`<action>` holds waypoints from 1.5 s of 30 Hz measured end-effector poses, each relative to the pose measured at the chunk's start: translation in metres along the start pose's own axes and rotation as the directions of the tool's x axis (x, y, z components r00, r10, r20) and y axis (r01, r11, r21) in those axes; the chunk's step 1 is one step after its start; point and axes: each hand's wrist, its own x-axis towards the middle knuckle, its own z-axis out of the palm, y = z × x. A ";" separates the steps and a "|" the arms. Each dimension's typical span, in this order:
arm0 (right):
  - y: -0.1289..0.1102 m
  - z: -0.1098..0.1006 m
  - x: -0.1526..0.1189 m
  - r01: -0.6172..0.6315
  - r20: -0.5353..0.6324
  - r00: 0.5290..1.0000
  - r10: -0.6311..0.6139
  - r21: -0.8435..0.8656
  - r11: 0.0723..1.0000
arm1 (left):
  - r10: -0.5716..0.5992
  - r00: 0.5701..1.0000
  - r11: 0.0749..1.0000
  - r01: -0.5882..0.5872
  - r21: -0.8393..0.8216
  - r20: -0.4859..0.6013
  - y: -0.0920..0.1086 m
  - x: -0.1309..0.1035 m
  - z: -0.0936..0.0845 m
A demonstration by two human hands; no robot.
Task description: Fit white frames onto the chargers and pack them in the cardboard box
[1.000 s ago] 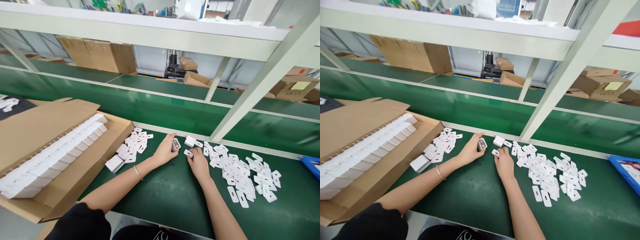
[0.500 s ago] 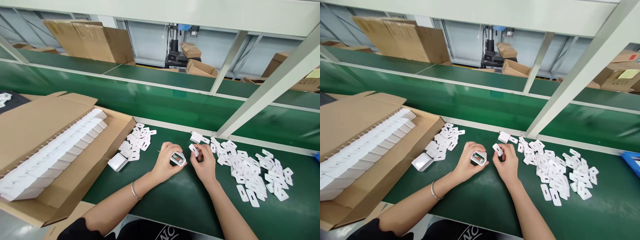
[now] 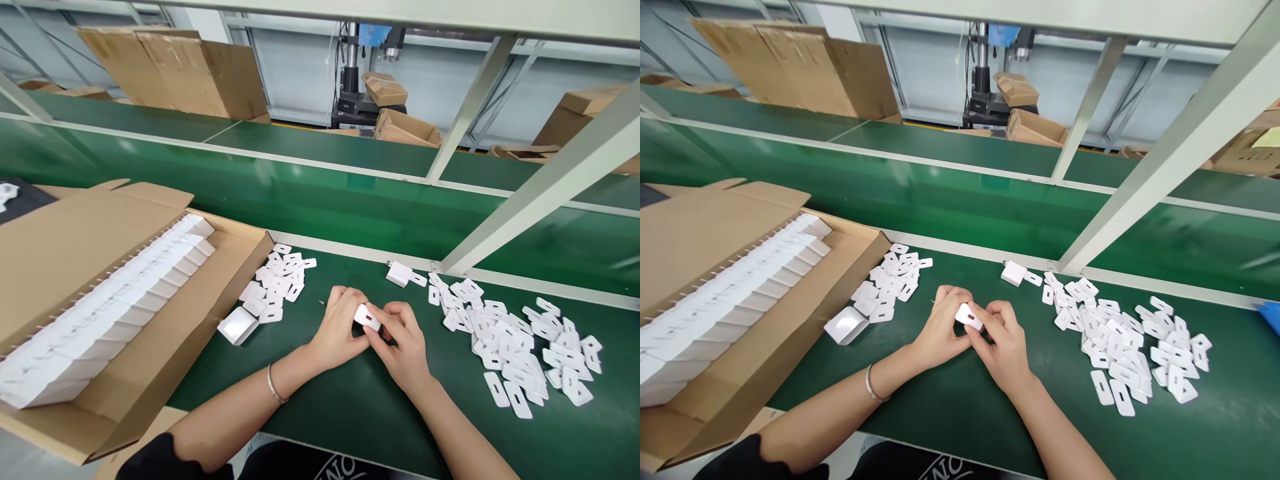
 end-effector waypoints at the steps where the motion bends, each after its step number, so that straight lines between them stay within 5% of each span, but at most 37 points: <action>1: 0.000 0.000 0.000 0.005 -0.003 1.000 -0.005 -0.001 1.000 | 0.014 1.000 1.000 -0.014 -0.026 0.020 0.001 0.000 -0.002; 5: -0.002 -0.001 0.000 -0.023 -0.007 1.000 0.023 0.040 0.999 | 0.054 0.990 0.982 -0.029 -0.189 0.130 0.000 -0.001 -0.011; 9: -0.003 0.001 0.000 -0.179 0.056 0.984 0.171 0.191 0.965 | -0.055 0.994 0.967 0.076 -0.243 0.091 0.001 -0.004 -0.008; 13: 0.000 0.006 -0.003 -0.443 0.199 0.896 0.396 0.431 0.786 | 0.009 1.000 0.973 -0.011 -0.232 -0.010 0.006 -0.007 0.001; 17: 0.002 0.010 -0.004 -0.555 0.337 0.831 0.442 0.541 0.632 | 0.020 1.000 0.980 -0.021 -0.196 -0.008 0.004 -0.010 0.003; 24: 0.006 0.005 0.000 -0.477 0.184 0.868 0.462 0.568 0.670 | -0.079 0.993 0.968 0.098 -0.232 0.089 -0.010 -0.007 -0.005; 32: 0.009 0.000 0.005 -0.394 0.150 0.914 0.377 0.548 0.738 | -0.071 0.995 0.905 0.092 -0.415 0.066 -0.008 -0.001 -0.005; 40: 0.007 -0.001 0.006 -0.381 0.091 0.916 0.390 0.497 0.779 | -0.169 0.975 0.866 0.218 -0.450 0.148 -0.002 -0.008 -0.002; 45: 0.006 0.003 0.003 -0.366 0.081 0.924 0.375 0.472 0.802 | -0.153 0.981 0.861 0.191 -0.472 0.118 -0.005 -0.007 -0.001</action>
